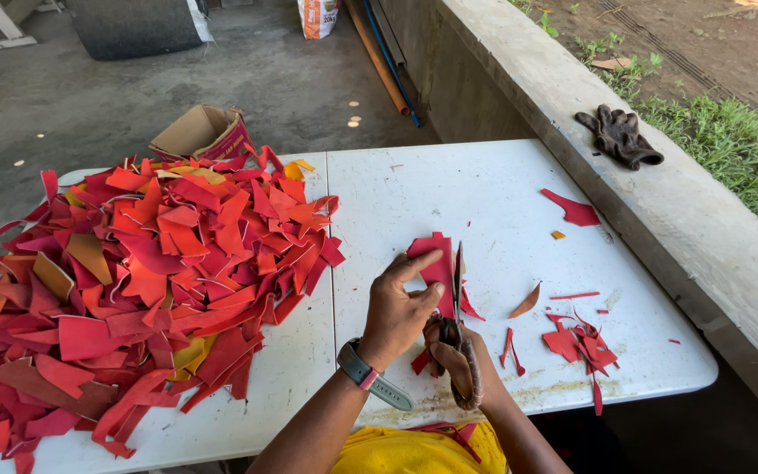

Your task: The person uses shears to cut red and orange paper pieces into smaller strips on a white table. The cut pieces are gathered and placed into a white sack. The person repeatedly picks up paper, cuts it, and transfers the pieces into the sack.

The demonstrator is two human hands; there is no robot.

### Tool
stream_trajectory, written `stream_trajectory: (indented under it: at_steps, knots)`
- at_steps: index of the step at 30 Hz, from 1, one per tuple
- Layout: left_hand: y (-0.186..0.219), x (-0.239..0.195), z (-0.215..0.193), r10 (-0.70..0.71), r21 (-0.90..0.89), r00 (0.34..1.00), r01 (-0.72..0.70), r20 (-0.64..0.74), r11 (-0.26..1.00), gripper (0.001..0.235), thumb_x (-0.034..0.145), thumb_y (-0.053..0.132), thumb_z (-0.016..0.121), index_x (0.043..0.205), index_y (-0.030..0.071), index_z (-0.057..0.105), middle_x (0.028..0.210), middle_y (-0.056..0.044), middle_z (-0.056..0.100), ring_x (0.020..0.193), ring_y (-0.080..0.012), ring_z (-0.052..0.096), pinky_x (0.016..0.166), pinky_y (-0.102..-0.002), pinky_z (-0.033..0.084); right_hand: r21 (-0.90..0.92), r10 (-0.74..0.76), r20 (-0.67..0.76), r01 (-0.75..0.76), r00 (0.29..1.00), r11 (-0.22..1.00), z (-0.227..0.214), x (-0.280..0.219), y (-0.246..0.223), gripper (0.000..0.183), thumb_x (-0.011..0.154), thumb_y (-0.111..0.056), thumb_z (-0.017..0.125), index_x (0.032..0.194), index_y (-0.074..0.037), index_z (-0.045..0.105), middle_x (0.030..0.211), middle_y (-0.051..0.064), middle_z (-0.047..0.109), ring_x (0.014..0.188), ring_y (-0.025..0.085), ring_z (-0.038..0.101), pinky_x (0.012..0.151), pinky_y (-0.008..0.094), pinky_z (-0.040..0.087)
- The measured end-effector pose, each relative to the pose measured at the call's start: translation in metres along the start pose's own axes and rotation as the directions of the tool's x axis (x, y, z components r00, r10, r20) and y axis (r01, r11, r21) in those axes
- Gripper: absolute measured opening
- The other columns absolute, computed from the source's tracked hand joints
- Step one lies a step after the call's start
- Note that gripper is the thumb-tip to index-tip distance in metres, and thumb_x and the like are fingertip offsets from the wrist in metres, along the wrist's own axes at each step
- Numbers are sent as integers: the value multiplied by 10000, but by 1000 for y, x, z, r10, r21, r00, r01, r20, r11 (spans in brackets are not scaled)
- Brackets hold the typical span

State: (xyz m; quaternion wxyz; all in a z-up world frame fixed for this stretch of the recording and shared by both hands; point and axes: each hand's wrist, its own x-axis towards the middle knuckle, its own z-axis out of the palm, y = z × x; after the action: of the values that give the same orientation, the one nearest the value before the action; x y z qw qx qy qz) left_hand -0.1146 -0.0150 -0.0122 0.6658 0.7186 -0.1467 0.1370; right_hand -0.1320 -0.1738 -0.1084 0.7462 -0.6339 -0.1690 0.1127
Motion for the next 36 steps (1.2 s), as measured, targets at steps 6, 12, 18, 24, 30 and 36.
stream_trajectory:
  at_steps: [6,12,18,24,30,36]
  knots:
    - [-7,-2,1,49,10,999,-49,4,999,402,920,23,705,1320,48,681,1173,-80,656,976,-93,662,756,-228,606,-55,83,-56,-86,995,995,-4,2,-5,153,861,-140,560,901,6,583,745,65,538,629,176,538,585,326,463]
    - [-9,-2,4,32,34,999,-33,29,999,434,925,38,703,1356,67,658,1158,-62,648,971,-82,662,777,-225,620,-120,55,-65,-62,996,991,-10,4,-5,180,832,-167,540,936,-27,585,767,49,547,666,149,517,627,315,467]
    - [-4,-6,4,-1,23,999,0,33,1000,452,911,17,686,1358,76,653,1193,-58,644,933,-44,659,706,-190,629,-165,152,-207,-188,966,968,-7,1,-1,208,923,-213,580,871,-12,586,665,48,548,541,135,537,511,306,456]
    - [-4,-8,7,-86,34,996,85,32,996,470,898,8,689,1360,88,662,1160,-52,667,753,-26,621,576,-192,547,-164,177,-289,-231,941,959,-1,-1,7,305,957,-278,615,826,-3,601,558,40,557,426,122,499,408,298,410]
    - [-5,-9,5,-147,77,988,143,50,987,467,896,47,703,1358,103,669,1138,-59,704,658,-20,591,543,-177,509,-207,169,-303,-239,938,949,-1,0,19,324,962,-282,633,803,0,628,564,53,592,450,115,516,424,291,415]
    - [-11,-20,11,-42,159,994,26,102,987,460,882,74,714,1341,91,694,1233,-109,740,900,-100,714,730,-259,605,-166,26,-292,-77,956,983,-9,2,27,141,903,-186,601,860,-53,618,617,20,628,490,107,566,444,272,451]
